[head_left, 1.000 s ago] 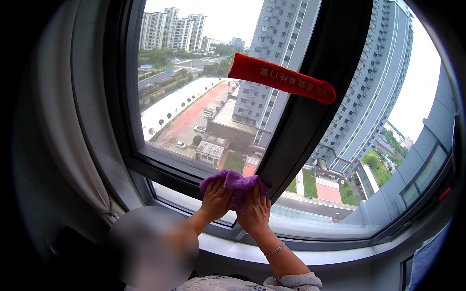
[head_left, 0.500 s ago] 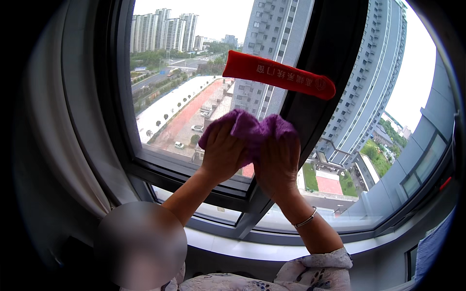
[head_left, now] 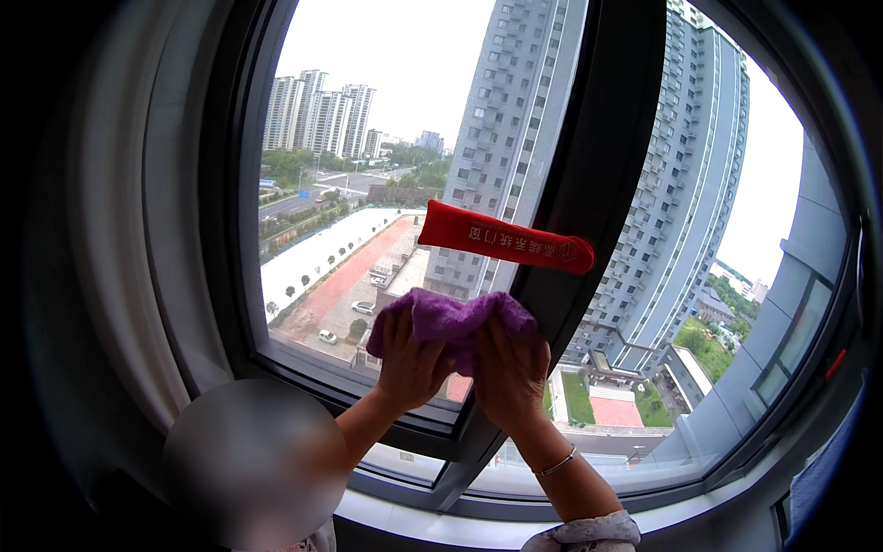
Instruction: The person cleans a large window using a purple cloth. They wipe the glass pane and the window frame, then close the window and continue wiping the interior glass surface.
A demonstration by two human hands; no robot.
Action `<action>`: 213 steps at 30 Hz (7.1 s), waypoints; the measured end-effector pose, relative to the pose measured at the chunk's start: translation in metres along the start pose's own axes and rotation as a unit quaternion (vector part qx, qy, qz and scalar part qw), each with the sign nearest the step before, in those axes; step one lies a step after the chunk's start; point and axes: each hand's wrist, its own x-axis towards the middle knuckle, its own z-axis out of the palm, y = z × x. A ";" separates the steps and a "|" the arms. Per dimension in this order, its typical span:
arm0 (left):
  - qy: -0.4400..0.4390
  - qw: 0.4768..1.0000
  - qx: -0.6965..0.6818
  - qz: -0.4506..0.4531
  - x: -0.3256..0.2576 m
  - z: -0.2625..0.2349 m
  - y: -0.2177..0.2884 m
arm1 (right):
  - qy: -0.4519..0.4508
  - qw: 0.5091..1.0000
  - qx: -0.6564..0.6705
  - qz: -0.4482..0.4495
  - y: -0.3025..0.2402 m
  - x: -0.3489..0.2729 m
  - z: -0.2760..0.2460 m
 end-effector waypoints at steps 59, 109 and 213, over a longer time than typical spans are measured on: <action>-0.060 0.959 0.267 -0.067 -0.064 -0.176 -0.271 | -0.011 0.983 0.050 -0.176 -0.229 0.130 0.122; 0.144 0.949 -0.077 -0.269 -0.159 -0.008 -0.018 | -0.150 0.918 0.366 -0.034 -0.108 -0.062 0.076; 0.340 0.858 0.381 -0.064 0.393 -0.233 -0.346 | 0.068 0.997 -0.020 0.000 0.018 0.012 0.013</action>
